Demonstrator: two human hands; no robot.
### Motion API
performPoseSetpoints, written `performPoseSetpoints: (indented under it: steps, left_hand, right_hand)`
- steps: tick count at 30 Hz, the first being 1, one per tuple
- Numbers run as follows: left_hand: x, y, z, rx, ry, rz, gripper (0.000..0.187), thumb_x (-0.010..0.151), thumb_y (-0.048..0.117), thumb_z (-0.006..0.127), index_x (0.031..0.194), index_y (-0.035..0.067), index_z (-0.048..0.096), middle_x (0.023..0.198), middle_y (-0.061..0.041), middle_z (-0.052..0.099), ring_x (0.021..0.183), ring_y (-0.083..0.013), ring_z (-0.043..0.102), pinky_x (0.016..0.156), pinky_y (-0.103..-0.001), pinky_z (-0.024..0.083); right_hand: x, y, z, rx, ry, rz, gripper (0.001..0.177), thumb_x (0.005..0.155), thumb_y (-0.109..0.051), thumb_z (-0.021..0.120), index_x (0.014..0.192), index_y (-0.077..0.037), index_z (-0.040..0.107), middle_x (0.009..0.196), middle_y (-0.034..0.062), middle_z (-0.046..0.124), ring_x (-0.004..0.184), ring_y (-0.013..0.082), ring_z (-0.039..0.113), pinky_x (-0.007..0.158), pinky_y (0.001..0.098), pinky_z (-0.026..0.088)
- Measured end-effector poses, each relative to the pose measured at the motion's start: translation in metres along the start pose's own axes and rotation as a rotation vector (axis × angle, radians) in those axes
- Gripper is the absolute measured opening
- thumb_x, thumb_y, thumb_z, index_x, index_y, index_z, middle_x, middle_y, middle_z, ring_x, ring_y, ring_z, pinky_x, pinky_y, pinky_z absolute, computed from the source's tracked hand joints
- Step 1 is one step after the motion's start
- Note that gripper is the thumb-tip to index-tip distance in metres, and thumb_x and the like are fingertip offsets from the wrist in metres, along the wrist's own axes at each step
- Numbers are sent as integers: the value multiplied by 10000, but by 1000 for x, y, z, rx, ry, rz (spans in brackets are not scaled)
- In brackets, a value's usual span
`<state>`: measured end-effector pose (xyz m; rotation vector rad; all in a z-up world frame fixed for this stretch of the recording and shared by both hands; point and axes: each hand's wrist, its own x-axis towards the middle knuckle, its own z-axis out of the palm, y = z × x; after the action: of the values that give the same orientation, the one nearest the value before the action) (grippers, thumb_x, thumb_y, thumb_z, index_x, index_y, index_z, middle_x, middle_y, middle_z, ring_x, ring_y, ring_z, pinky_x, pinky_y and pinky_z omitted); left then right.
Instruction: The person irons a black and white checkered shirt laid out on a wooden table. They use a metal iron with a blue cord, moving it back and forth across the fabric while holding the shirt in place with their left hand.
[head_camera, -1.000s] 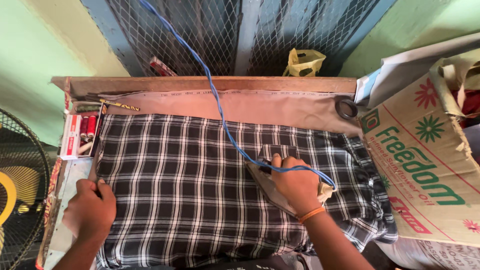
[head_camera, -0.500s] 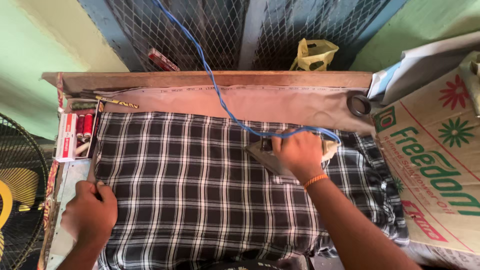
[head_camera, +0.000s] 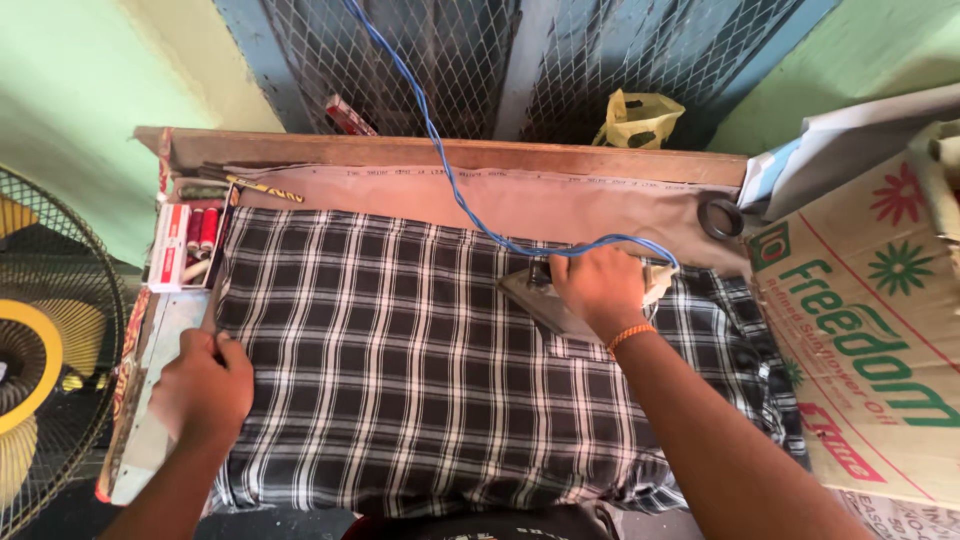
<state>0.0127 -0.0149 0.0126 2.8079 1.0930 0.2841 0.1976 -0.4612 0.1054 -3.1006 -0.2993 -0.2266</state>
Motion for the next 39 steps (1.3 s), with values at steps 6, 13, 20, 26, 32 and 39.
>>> performPoseSetpoints:
  steps: [6, 13, 20, 26, 32, 39]
  left_hand:
    - [-4, 0, -3, -13, 34, 22, 295, 1068, 423, 521, 1029, 138, 587, 824, -170, 724, 750, -414, 710, 675, -551, 527]
    - [-7, 1, -6, -31, 12, 3, 297, 1074, 426, 511, 1030, 136, 553, 809, -162, 718, 740, -405, 708, 677, -543, 527]
    - [-10, 1, -7, -44, 6, -3, 277, 1060, 413, 520, 1032, 139, 546, 790, -147, 715, 724, -396, 705, 676, -538, 524]
    - [-8, 0, -5, -35, 16, 17, 269, 1065, 410, 536, 1022, 145, 555, 780, -140, 713, 718, -394, 700, 676, -539, 516]
    - [-3, -1, -1, -18, 1, 10, 264, 1058, 399, 542, 1001, 141, 563, 780, -131, 710, 705, -389, 697, 645, -533, 516]
    - [0, -1, 3, 32, 5, 11, 262, 1044, 395, 561, 969, 144, 573, 764, -131, 700, 702, -388, 691, 637, -533, 512]
  right_hand:
    - [-18, -9, -12, 37, -48, -53, 516, 938, -437, 468, 712, -69, 749, 755, 222, 715, 707, 422, 711, 675, 525, 566]
    - [-74, -28, -33, 94, -158, -56, 504, 927, -428, 445, 702, -87, 740, 690, 190, 715, 639, 383, 711, 630, 492, 569]
    - [-103, -33, -26, 101, 41, 39, 505, 887, -391, 533, 547, -48, 682, 582, 211, 656, 537, 399, 661, 557, 509, 541]
    - [-101, -31, -21, 107, 143, 36, 490, 859, -342, 576, 478, -42, 651, 534, 209, 629, 496, 401, 637, 539, 504, 536]
    - [-92, -29, -16, 150, 325, -42, 408, 850, -281, 597, 512, -61, 657, 549, 181, 630, 495, 372, 615, 545, 487, 524]
    - [-53, -20, -7, 111, 313, -59, 464, 883, -311, 606, 495, -60, 652, 515, 184, 606, 487, 365, 608, 544, 474, 515]
